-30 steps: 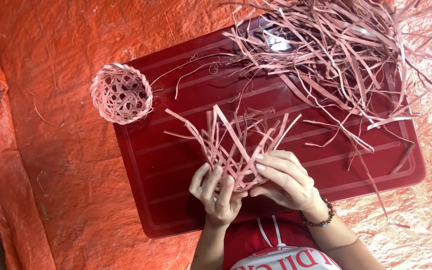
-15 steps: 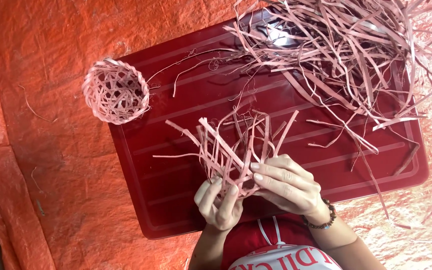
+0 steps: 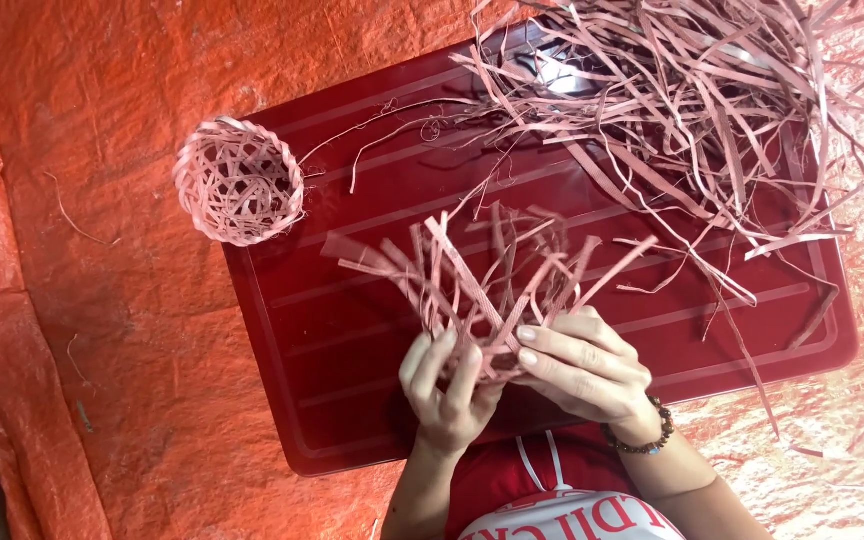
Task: Weaving the sides of a basket using thin pink strips of material on a makeshift workspace.
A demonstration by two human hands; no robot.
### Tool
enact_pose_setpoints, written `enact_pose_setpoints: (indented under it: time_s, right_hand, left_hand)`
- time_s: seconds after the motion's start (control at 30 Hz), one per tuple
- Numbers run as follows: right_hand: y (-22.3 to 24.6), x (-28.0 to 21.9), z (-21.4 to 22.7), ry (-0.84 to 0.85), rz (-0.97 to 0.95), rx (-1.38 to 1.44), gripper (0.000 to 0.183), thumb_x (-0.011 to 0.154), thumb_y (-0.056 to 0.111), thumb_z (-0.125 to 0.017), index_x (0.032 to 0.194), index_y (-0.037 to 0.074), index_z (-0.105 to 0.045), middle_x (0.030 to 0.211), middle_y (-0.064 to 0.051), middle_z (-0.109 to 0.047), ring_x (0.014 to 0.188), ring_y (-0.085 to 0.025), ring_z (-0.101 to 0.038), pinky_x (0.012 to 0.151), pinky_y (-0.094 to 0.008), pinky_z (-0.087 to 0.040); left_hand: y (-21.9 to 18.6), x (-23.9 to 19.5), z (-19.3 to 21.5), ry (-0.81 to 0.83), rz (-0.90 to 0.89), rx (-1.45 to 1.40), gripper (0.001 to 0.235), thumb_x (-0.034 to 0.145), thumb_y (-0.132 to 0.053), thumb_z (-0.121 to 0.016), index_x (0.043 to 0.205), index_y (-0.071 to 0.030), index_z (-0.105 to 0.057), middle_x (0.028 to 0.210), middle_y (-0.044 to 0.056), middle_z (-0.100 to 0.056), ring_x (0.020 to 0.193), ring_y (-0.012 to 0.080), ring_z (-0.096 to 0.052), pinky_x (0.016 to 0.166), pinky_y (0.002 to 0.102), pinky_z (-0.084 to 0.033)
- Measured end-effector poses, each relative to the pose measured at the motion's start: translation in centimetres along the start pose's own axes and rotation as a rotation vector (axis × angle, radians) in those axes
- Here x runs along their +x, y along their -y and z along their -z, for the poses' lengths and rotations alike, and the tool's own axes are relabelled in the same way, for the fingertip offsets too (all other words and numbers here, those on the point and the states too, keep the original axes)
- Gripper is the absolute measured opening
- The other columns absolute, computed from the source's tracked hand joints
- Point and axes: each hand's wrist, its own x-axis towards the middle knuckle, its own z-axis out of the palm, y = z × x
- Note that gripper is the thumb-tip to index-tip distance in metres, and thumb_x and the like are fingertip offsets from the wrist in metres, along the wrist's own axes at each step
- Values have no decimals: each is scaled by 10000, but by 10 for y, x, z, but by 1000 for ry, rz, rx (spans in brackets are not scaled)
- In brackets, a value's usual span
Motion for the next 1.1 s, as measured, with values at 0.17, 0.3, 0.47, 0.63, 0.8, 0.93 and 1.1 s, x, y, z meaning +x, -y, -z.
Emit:
enact_pose_setpoints:
  time_s: [0.17,0.3,0.47,0.63,0.8,0.93,1.1]
  right_hand:
    - [-2,7,-1,66,33,20,214,786,92,-624,981,31,-562,1034,-113,-567,805,-217,-557,701,-304,-480]
    - [-3,6,-1,91,48,96,293,793,199,-613,1008,11,-545,1048,-141,-546,859,-263,-569,738,-339,-509]
    - [-2,6,-4,-1,27,147,184,779,82,-607,945,13,-566,979,-142,-574,797,-249,-576,700,-313,-508]
    - [-3,9,-4,-33,36,169,167,763,65,-625,920,36,-576,937,-119,-596,752,-224,-566,661,-281,-502]
    - [-2,9,-3,4,20,182,168,773,82,-624,934,66,-580,956,-98,-604,726,-206,-551,634,-272,-477]
    - [-2,10,-3,19,26,205,174,767,77,-629,934,60,-581,952,-98,-601,735,-205,-562,658,-269,-510]
    - [-3,11,-3,33,54,218,157,767,64,-629,919,57,-592,952,-85,-604,717,-196,-554,609,-252,-486]
  left_hand:
    - [1,12,1,48,30,-30,311,892,-343,-432,1095,-111,-467,1026,130,-426,910,246,-502,871,496,-426]
    - [1,4,2,17,46,-119,316,904,-332,-398,1079,-86,-491,985,137,-381,840,255,-491,858,476,-443]
    - [-3,5,5,26,34,-120,296,897,-333,-420,1072,-109,-501,920,109,-414,777,217,-448,853,478,-410]
    - [-5,10,5,7,73,-213,248,893,-289,-445,1036,-102,-522,908,78,-386,740,190,-418,846,428,-411]
    - [-4,7,2,-92,72,-214,181,867,-229,-494,987,-107,-551,884,65,-397,707,181,-441,872,407,-419]
    - [-4,7,4,-94,70,-218,179,867,-211,-498,998,-102,-550,871,56,-403,691,159,-425,845,387,-443]
    - [-3,9,4,-119,70,-215,178,818,-120,-574,994,-104,-553,871,41,-394,686,171,-393,721,341,-458]
